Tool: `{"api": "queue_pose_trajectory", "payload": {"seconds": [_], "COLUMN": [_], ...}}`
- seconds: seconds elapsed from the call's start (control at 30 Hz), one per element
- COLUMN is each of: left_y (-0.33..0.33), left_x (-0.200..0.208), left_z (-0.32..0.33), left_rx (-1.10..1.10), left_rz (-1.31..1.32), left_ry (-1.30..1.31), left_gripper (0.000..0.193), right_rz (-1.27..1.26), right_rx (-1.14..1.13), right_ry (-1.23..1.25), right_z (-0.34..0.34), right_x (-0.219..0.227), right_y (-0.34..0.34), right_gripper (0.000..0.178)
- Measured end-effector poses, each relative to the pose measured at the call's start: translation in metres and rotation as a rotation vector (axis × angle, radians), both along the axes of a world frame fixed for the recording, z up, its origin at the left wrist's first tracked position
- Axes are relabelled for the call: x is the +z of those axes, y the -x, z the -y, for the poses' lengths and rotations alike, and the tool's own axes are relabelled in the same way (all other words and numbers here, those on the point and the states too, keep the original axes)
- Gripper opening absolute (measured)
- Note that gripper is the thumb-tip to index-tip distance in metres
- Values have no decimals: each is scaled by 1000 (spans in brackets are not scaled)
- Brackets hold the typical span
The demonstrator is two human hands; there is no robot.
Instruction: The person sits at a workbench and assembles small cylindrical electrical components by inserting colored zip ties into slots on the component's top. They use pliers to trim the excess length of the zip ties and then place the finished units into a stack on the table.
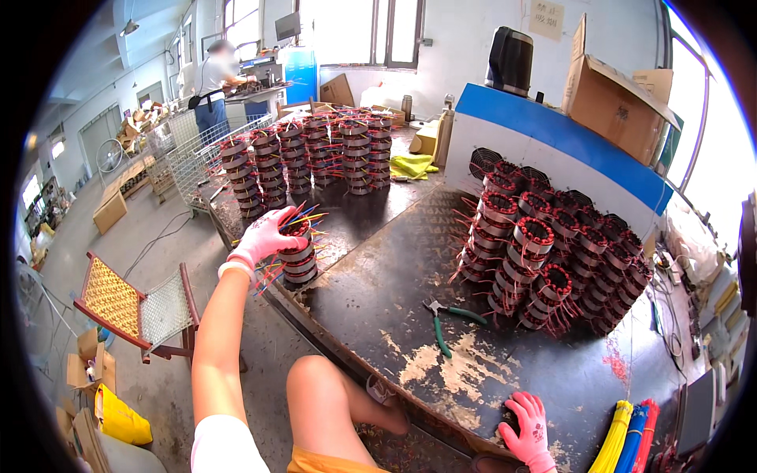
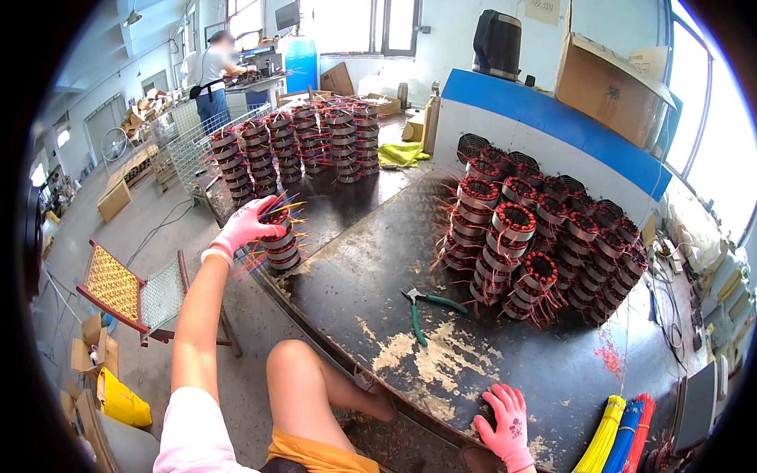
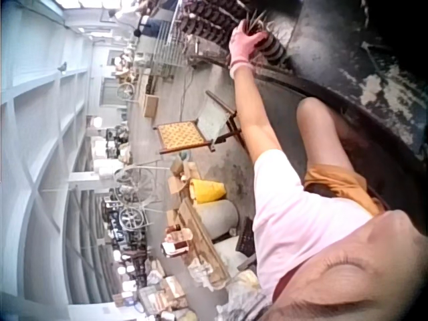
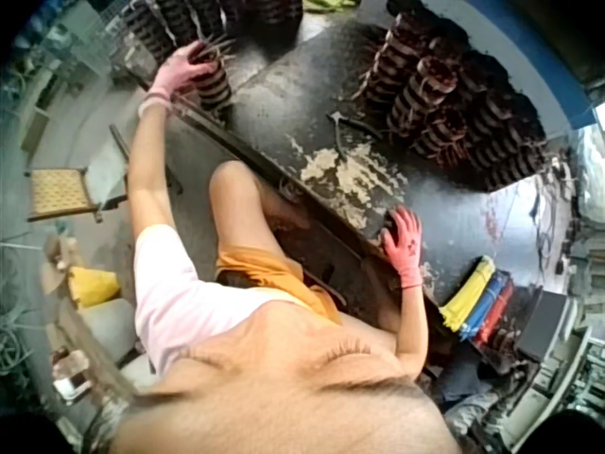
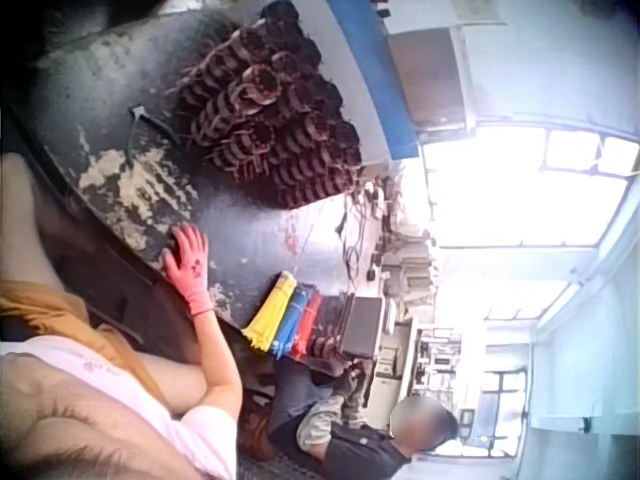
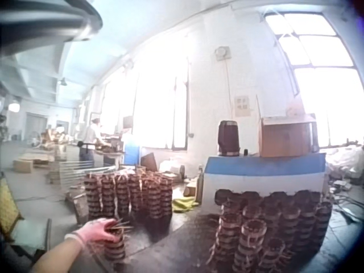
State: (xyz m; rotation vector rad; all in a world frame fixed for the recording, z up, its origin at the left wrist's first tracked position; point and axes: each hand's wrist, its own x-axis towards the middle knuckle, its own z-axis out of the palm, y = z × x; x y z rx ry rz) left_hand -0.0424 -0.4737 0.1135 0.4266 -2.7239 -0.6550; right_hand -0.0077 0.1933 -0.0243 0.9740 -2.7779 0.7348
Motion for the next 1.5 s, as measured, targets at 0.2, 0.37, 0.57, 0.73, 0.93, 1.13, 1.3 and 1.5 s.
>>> {"api": "queue_pose_trajectory", "payload": {"seconds": [0.2, 0.37, 0.57, 0.73, 0.93, 1.13, 1.3, 1.5], "left_y": [-6, 1, 15, -3, -25, -26, -23, -28], "left_x": [-5, -7, -11, -46, -141, -142, -146, -148], "left_z": [4, 0, -51, -239, -301, -295, -301, -286], "left_rx": [23, -51, 6, -619, -769, -755, -762, -725], "left_rz": [35, -19, -614, -436, -290, -243, -308, -296], "left_ry": [27, 41, 475, 302, 197, 135, 80, 109], "left_gripper": [91, 89, 54, 53, 54, 46, 42, 42], "right_rz": [-21, -50, -50, -30, -316, -582, -470, -522], "right_rx": [5, -13, 9, -36, -170, -426, -429, -109], "right_ry": [14, 26, 4, 21, 228, -304, -332, -78], "right_z": [2, 2, 5, -5, 26, 67, 58, 50], "right_x": [-2, 3, 9, 8, 76, 108, 104, 110], "right_y": [-3, -3, -1, -2, 55, 189, 231, 152], "right_gripper": [52, 52, 53, 48, 36, 55, 37, 31]}}
